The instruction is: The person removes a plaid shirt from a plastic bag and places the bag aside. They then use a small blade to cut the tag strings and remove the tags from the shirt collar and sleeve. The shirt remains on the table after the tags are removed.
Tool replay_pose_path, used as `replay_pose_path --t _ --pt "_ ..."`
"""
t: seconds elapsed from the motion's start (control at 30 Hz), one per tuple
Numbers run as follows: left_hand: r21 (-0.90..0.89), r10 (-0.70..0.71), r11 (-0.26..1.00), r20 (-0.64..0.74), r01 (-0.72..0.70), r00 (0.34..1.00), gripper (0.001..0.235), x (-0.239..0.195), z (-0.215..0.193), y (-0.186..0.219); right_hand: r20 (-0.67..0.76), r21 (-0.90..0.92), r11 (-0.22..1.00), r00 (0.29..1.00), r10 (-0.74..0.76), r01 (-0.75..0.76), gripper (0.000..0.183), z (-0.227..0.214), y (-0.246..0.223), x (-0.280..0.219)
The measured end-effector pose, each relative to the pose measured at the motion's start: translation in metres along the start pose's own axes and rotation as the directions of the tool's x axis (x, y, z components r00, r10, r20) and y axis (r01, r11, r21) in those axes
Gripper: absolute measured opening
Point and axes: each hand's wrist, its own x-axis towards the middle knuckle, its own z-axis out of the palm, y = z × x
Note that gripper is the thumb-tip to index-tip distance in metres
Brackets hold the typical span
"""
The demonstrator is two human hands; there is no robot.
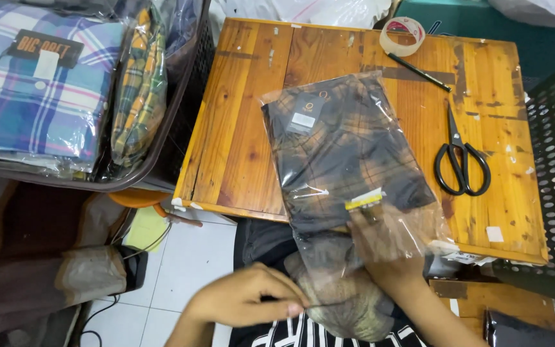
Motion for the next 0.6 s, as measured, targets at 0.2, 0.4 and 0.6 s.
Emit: replay_pose_path --t 0.2,0.4,0.6 --pt "0.156 0.008 0.982 -0.612 0.111 0.791 0.017 0.010 -0.039 -0.016 0.098 0.297 0.955 0.994 -0.044 0.013 0.042 0.017 0.008 0.014" --pt "0.506 0.178 0.784 -0.737 0.359 0.652 0.018 0.049 -0.111 -0.080 0.468 0.357 0.854 0.864 0.187 -0.379 0.028 -0.006 0.002 0.026" --pt "0.586 0.134 0.608 -0.741 0.536 0.658 0.021 0.107 -0.166 -0.116 0.219 0.396 0.902 0.972 0.086 -0.169 0.039 0.002 0.002 0.022"
